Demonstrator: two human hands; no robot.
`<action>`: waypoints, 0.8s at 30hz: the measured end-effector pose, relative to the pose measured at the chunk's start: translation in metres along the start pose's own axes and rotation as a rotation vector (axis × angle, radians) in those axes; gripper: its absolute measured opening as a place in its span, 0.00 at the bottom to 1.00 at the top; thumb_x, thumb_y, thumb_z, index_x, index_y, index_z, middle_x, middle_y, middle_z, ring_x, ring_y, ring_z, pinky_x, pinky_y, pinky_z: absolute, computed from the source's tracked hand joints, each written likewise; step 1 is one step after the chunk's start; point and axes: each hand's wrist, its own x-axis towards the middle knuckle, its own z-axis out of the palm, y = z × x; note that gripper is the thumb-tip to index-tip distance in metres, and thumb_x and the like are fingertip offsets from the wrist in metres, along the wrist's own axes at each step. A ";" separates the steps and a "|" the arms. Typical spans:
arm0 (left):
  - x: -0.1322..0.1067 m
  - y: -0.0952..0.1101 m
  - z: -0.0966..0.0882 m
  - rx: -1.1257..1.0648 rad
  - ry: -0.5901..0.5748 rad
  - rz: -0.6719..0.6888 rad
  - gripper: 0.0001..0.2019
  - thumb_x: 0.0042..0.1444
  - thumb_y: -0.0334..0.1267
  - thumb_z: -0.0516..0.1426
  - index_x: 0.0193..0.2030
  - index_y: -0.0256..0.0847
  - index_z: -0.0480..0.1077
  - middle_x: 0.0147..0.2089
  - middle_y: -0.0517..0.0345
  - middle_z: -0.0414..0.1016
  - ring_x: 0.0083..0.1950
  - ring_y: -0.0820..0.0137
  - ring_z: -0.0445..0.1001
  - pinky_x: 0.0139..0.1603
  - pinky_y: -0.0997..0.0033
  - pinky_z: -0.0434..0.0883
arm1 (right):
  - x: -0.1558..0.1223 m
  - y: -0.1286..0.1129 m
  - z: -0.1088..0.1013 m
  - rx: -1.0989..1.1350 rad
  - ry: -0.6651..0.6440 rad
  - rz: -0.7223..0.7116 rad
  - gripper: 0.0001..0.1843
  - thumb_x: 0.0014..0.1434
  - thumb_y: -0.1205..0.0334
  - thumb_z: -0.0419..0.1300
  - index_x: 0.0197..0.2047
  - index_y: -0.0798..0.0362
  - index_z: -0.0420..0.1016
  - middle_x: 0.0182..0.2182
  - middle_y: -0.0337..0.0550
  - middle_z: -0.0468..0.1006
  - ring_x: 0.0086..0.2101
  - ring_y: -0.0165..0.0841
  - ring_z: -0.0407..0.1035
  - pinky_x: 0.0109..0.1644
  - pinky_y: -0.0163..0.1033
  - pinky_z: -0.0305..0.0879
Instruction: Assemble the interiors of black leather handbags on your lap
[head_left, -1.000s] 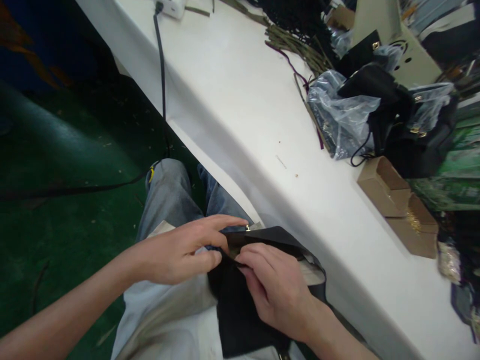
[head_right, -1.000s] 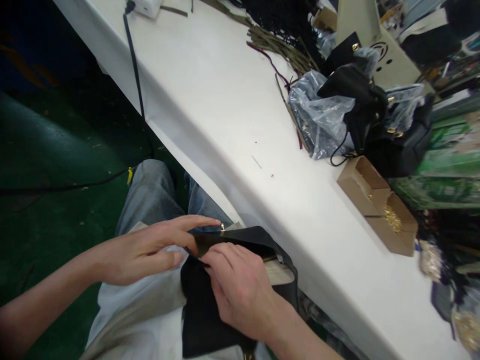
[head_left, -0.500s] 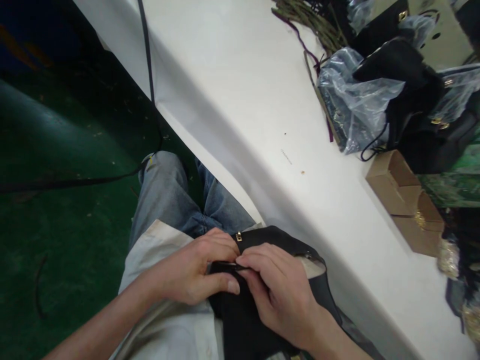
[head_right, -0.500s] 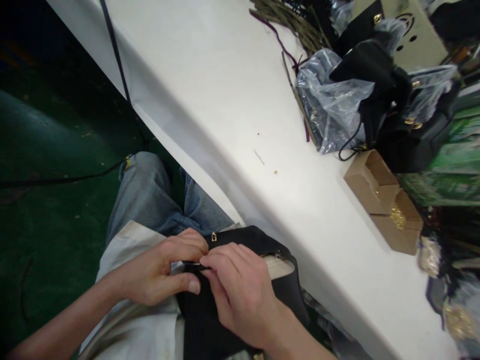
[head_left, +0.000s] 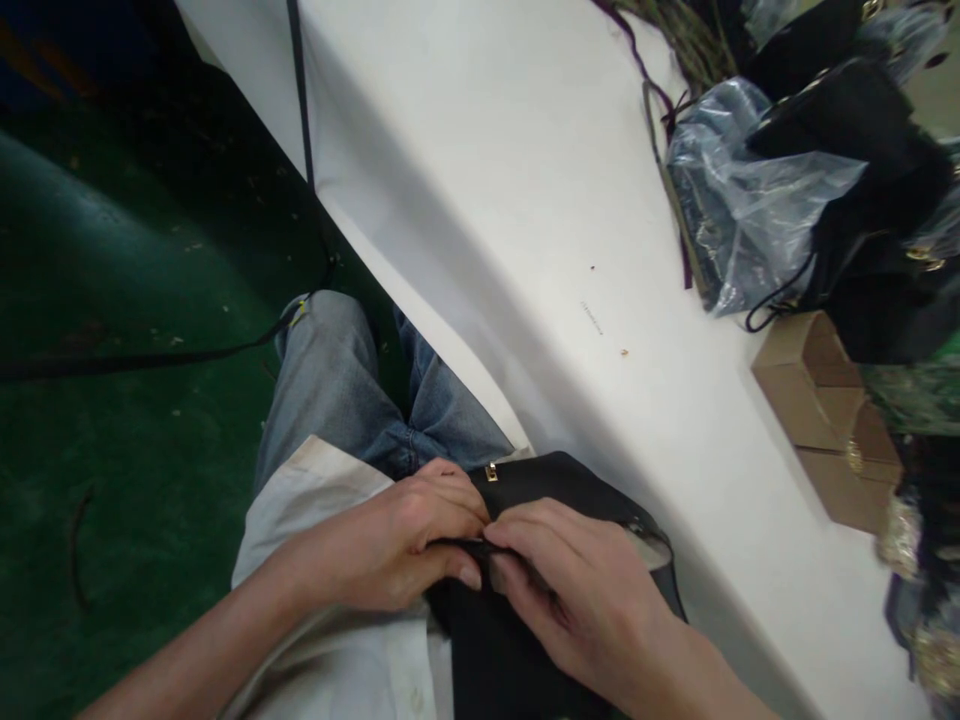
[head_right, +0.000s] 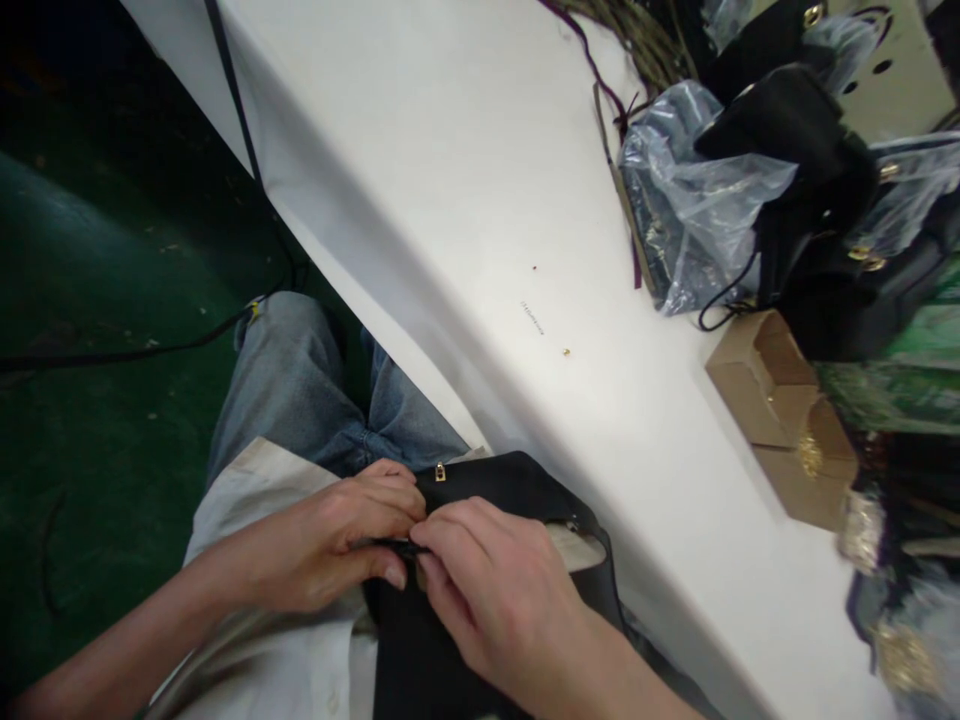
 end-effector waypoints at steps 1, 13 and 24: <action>0.000 0.003 -0.001 -0.001 0.006 -0.015 0.14 0.77 0.49 0.61 0.44 0.43 0.79 0.47 0.54 0.84 0.56 0.60 0.81 0.68 0.54 0.66 | -0.001 0.001 0.003 -0.027 0.022 -0.018 0.11 0.76 0.72 0.61 0.58 0.55 0.75 0.47 0.47 0.86 0.43 0.36 0.80 0.45 0.41 0.76; -0.005 0.014 0.042 0.131 0.351 -0.224 0.08 0.65 0.37 0.71 0.44 0.46 0.77 0.44 0.63 0.83 0.50 0.64 0.82 0.81 0.46 0.59 | -0.009 0.006 0.014 -0.068 0.148 -0.096 0.07 0.75 0.74 0.61 0.54 0.57 0.75 0.46 0.51 0.87 0.45 0.37 0.82 0.51 0.39 0.80; -0.015 -0.008 0.051 0.506 0.416 0.023 0.12 0.69 0.24 0.54 0.48 0.43 0.75 0.44 0.58 0.84 0.66 0.62 0.82 0.89 0.46 0.48 | -0.009 0.012 0.014 -0.028 0.021 -0.084 0.19 0.71 0.79 0.54 0.61 0.57 0.73 0.51 0.52 0.86 0.50 0.39 0.80 0.59 0.45 0.79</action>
